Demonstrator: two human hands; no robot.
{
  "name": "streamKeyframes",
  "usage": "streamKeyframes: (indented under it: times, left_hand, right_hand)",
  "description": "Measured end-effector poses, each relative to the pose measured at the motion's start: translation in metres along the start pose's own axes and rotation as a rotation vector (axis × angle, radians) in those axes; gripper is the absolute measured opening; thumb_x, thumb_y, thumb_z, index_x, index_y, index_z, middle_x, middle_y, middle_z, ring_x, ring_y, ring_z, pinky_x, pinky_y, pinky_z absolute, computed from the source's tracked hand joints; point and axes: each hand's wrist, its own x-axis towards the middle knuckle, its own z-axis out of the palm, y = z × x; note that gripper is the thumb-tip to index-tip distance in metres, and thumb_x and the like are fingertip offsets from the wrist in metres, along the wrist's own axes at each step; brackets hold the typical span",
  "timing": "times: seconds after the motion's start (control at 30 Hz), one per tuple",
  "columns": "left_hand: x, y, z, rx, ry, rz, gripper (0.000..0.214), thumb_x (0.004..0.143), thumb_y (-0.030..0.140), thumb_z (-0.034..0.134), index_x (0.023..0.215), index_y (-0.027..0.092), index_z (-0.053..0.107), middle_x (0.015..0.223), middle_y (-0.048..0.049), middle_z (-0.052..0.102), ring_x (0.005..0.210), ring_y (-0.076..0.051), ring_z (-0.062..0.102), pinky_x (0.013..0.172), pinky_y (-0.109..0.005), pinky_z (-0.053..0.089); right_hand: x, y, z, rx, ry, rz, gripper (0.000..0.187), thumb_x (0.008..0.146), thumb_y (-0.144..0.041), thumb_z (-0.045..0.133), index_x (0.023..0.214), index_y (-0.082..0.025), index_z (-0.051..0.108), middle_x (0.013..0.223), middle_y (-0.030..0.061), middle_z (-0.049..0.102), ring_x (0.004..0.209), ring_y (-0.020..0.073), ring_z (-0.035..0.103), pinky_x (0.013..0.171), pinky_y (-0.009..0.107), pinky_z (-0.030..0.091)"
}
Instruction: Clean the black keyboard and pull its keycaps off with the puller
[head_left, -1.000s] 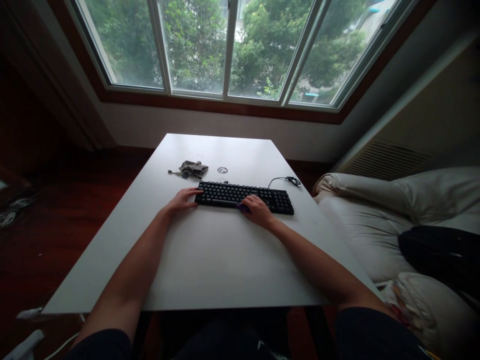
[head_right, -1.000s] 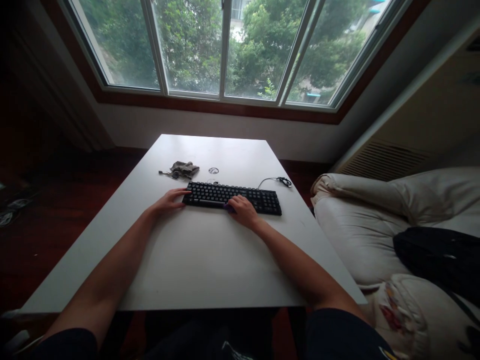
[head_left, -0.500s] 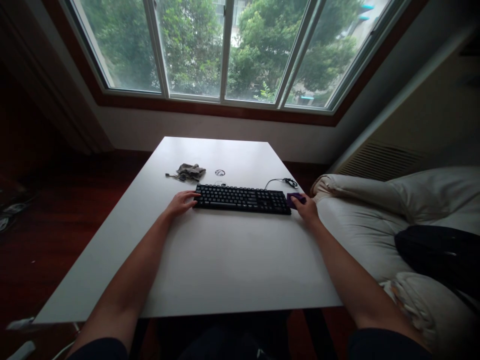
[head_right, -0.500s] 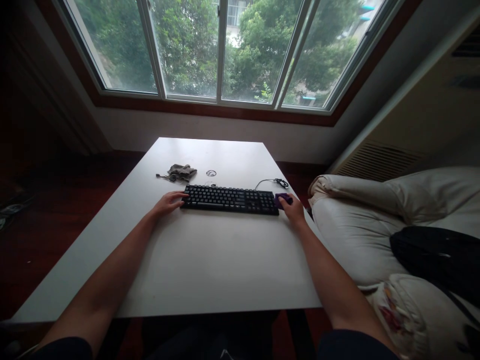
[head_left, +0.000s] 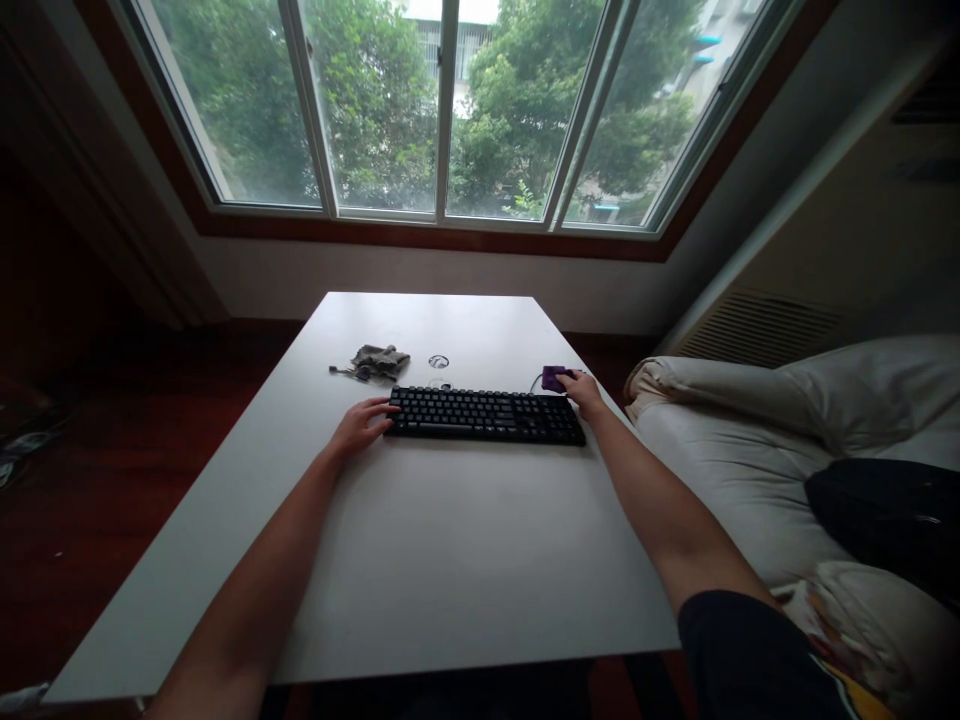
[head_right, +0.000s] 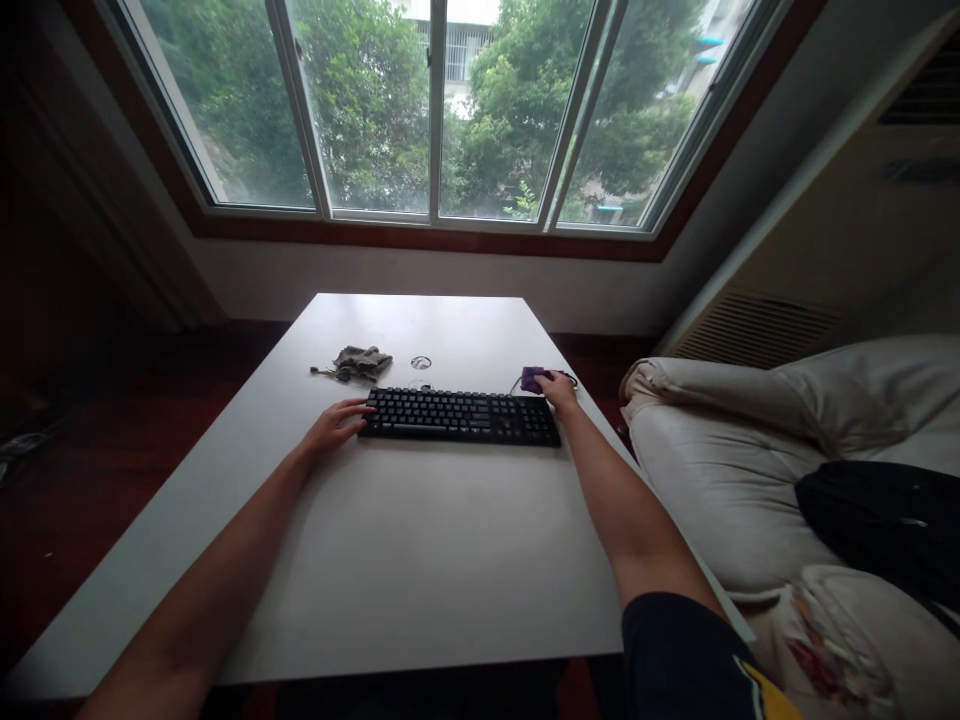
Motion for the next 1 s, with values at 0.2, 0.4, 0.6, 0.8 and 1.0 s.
streamKeyframes:
  times: [0.2, 0.4, 0.6, 0.8, 1.0]
  left_hand:
    - [0.002, 0.001, 0.000, 0.001, 0.003, -0.005, 0.037, 0.092, 0.044, 0.058, 0.124, 0.032, 0.073, 0.141, -0.0039, 0.062, 0.129, -0.028, 0.058, 0.114, -0.047, 0.044]
    - [0.003, -0.004, 0.002, -0.014, 0.011, -0.012, 0.035, 0.092, 0.043, 0.059, 0.123, 0.032, 0.073, 0.140, -0.0029, 0.062, 0.128, -0.027, 0.058, 0.114, -0.047, 0.043]
    - [0.002, -0.008, 0.004, -0.014, 0.027, -0.006, 0.035, 0.092, 0.041, 0.060, 0.123, 0.033, 0.073, 0.139, -0.0023, 0.063, 0.127, -0.026, 0.059, 0.114, -0.046, 0.043]
    - [0.002, -0.008, 0.003, -0.024, 0.031, -0.010, 0.035, 0.093, 0.042, 0.060, 0.124, 0.033, 0.073, 0.138, -0.0027, 0.064, 0.127, -0.026, 0.059, 0.114, -0.046, 0.043]
    - [0.002, -0.007, 0.004, -0.033, 0.046, -0.022, 0.036, 0.093, 0.041, 0.060, 0.125, 0.032, 0.072, 0.134, -0.0030, 0.067, 0.124, -0.025, 0.061, 0.113, -0.045, 0.044]
  right_hand:
    - [0.022, -0.006, 0.020, 0.001, -0.097, 0.078, 0.028, 0.085, -0.028, 0.066, 0.103, -0.008, 0.071, 0.078, 0.0099, 0.073, 0.058, 0.0123, 0.062, 0.052, 0.020, 0.047]
    - [0.030, -0.006, 0.045, -0.082, -0.200, 0.033, 0.017, 0.086, -0.026, 0.068, 0.093, -0.011, 0.073, 0.073, 0.0062, 0.072, 0.056, 0.0115, 0.061, 0.049, 0.018, 0.044]
    - [0.034, -0.013, 0.066, -0.132, -0.276, 0.009, 0.020, 0.083, -0.023, 0.072, 0.100, -0.013, 0.069, 0.078, 0.0049, 0.073, 0.053, 0.0105, 0.060, 0.048, 0.018, 0.044]
    - [0.035, -0.024, 0.082, -0.123, -0.358, -0.003, 0.018, 0.084, -0.018, 0.070, 0.101, -0.013, 0.067, 0.072, 0.0039, 0.072, 0.053, 0.0110, 0.061, 0.048, 0.018, 0.043]
    - [0.034, -0.027, 0.085, -0.095, -0.391, -0.005, 0.016, 0.087, -0.016, 0.064, 0.102, -0.012, 0.069, 0.074, 0.0048, 0.072, 0.055, 0.0109, 0.061, 0.049, 0.019, 0.044]
